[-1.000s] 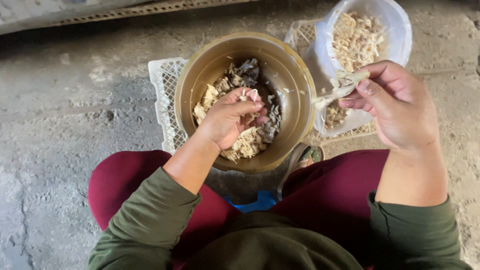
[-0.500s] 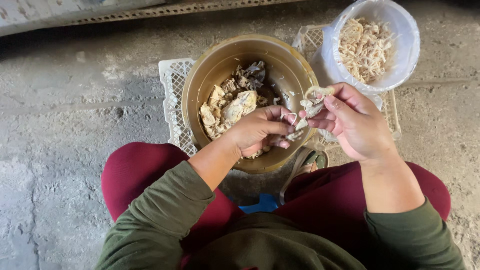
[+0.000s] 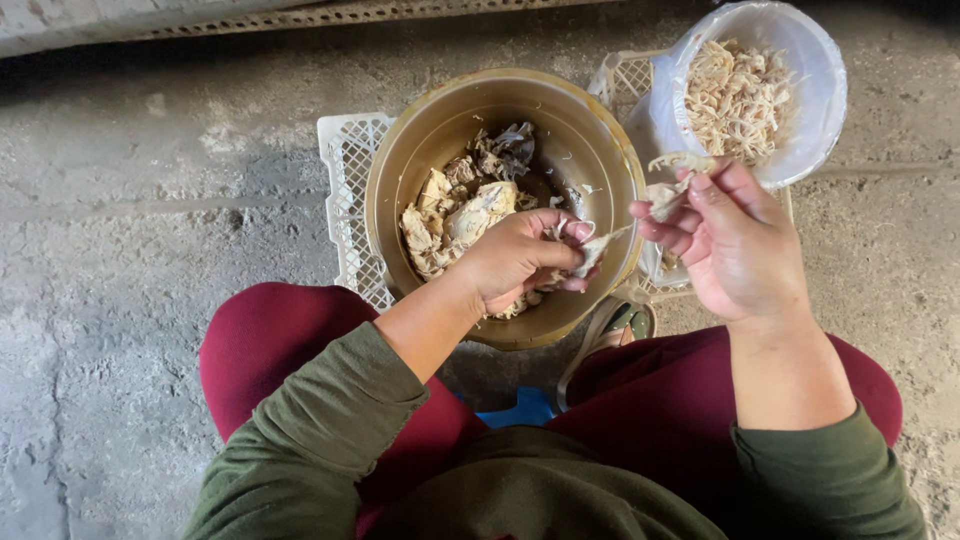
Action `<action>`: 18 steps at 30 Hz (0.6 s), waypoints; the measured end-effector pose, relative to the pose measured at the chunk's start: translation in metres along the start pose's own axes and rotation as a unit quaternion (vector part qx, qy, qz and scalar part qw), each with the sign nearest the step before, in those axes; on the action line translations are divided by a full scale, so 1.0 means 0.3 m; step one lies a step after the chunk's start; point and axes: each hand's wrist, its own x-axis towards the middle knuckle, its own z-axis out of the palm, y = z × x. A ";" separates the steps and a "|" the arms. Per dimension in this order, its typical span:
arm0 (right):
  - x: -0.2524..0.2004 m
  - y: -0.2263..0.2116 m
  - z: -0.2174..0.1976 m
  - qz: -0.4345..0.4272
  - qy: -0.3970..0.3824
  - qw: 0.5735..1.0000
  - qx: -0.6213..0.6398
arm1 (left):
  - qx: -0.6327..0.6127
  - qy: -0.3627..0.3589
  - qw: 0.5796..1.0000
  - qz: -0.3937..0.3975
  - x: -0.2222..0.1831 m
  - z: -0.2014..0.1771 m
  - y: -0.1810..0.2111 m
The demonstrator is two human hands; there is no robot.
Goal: The person sits on the floor and uses both hands to pull apart cooked chicken pieces, separating the meat into shreds. The shredded meat is placed into a white bucket, while the bones and remaining scraps are left in a brown bowl.
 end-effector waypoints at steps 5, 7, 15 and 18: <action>-0.037 -0.076 -0.057 -0.015 -0.043 0.995 -0.094 | 0.027 0.049 0.998 -0.008 0.004 -0.006 -0.006; -0.058 -0.111 -0.063 0.000 -0.043 0.965 -0.260 | 0.038 0.055 0.998 -0.006 0.003 -0.009 -0.007; -0.029 -0.009 0.042 0.071 -0.165 0.870 -0.459 | 0.155 0.089 0.983 -0.044 -0.001 0.039 -0.021; -0.026 -0.012 0.057 0.085 -0.133 0.855 -0.494 | 0.042 0.014 0.999 0.002 0.004 0.053 -0.010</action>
